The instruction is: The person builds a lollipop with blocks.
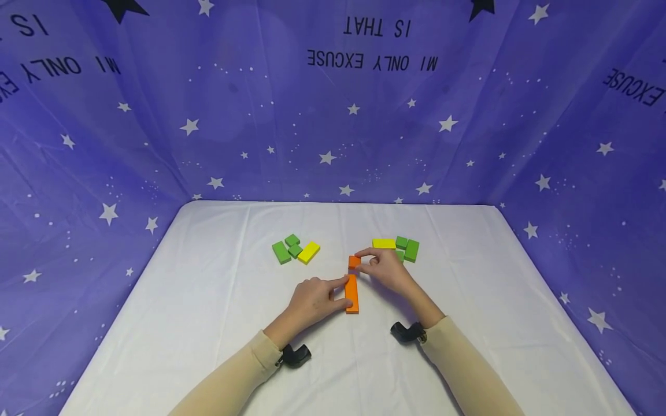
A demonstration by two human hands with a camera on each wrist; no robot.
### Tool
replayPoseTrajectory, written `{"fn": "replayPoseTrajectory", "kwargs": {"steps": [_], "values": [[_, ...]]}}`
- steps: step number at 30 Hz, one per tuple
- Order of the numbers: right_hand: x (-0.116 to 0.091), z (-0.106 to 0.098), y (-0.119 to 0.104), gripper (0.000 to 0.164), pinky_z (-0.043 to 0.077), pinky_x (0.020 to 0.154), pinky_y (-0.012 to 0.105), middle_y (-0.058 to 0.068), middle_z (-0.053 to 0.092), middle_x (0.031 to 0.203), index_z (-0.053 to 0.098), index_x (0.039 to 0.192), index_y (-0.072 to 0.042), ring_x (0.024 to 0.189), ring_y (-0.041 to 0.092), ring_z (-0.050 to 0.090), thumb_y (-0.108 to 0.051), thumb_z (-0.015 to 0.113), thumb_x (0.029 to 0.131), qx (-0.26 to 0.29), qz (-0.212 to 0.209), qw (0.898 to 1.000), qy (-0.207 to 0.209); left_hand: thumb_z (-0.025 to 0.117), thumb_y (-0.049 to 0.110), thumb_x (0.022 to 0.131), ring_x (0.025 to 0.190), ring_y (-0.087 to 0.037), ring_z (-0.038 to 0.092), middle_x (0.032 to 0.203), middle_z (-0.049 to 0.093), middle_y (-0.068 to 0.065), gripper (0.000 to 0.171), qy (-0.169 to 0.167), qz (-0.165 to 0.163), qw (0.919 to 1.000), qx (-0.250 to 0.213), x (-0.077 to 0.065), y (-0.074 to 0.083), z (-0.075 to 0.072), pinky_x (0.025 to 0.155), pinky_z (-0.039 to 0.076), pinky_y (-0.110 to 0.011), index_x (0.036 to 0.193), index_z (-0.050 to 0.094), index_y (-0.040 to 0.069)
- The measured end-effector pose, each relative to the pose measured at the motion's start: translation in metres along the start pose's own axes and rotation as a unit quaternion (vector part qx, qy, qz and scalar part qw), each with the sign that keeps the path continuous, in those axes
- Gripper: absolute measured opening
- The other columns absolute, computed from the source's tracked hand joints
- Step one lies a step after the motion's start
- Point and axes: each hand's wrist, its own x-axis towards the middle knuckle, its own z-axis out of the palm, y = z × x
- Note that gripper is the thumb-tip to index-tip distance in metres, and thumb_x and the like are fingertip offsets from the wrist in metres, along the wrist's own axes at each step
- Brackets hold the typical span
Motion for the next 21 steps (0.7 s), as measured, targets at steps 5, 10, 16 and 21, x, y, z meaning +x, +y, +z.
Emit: {"fn": "replayPoseTrajectory", "kwargs": {"steps": [5, 10, 16, 21], "values": [[0.000, 0.007, 0.001, 0.036, 0.024, 0.049, 0.023, -0.007, 0.037, 0.055, 0.080, 0.122, -0.014, 0.049, 0.011, 0.032, -0.029, 0.085, 0.090, -0.021, 0.001, 1.000, -0.007, 0.078, 0.056, 0.091, 0.046, -0.008, 0.039, 0.055, 0.048, 0.012, 0.062, 0.005, 0.005, 1.0000, 0.005, -0.001, 0.000, 0.001, 0.049, 0.030, -0.026, 0.146, 0.066, 0.029], [0.000, 0.010, 0.000, 0.034, 0.025, 0.049, 0.023, -0.006, 0.038, 0.055, 0.080, 0.122, -0.013, 0.049, 0.012, 0.034, -0.027, 0.084, 0.091, -0.023, -0.004, 1.000, -0.010, 0.078, 0.057, 0.091, 0.046, -0.009, 0.038, 0.054, 0.046, 0.011, 0.062, 0.010, 0.004, 0.9999, 0.009, 0.001, -0.001, 0.003, 0.049, 0.029, -0.026, 0.145, 0.067, 0.029], [0.001, 0.013, 0.001, 0.033, 0.026, 0.049, 0.023, -0.006, 0.038, 0.055, 0.079, 0.124, -0.014, 0.049, 0.011, 0.035, -0.026, 0.082, 0.094, -0.035, -0.003, 0.999, -0.011, 0.078, 0.057, 0.091, 0.046, -0.008, 0.040, 0.056, 0.048, 0.011, 0.063, 0.011, 0.010, 0.9998, 0.014, 0.002, -0.002, 0.003, 0.048, 0.030, -0.026, 0.146, 0.067, 0.029], [0.002, 0.016, 0.003, 0.032, 0.027, 0.050, 0.023, -0.006, 0.041, 0.056, 0.078, 0.124, -0.015, 0.050, 0.011, 0.038, -0.025, 0.081, 0.095, -0.041, 0.005, 0.999, -0.012, 0.079, 0.056, 0.090, 0.047, -0.008, 0.040, 0.056, 0.048, 0.011, 0.063, 0.012, 0.012, 0.9998, 0.012, 0.001, -0.002, 0.003, 0.048, 0.030, -0.026, 0.145, 0.067, 0.028]]}}
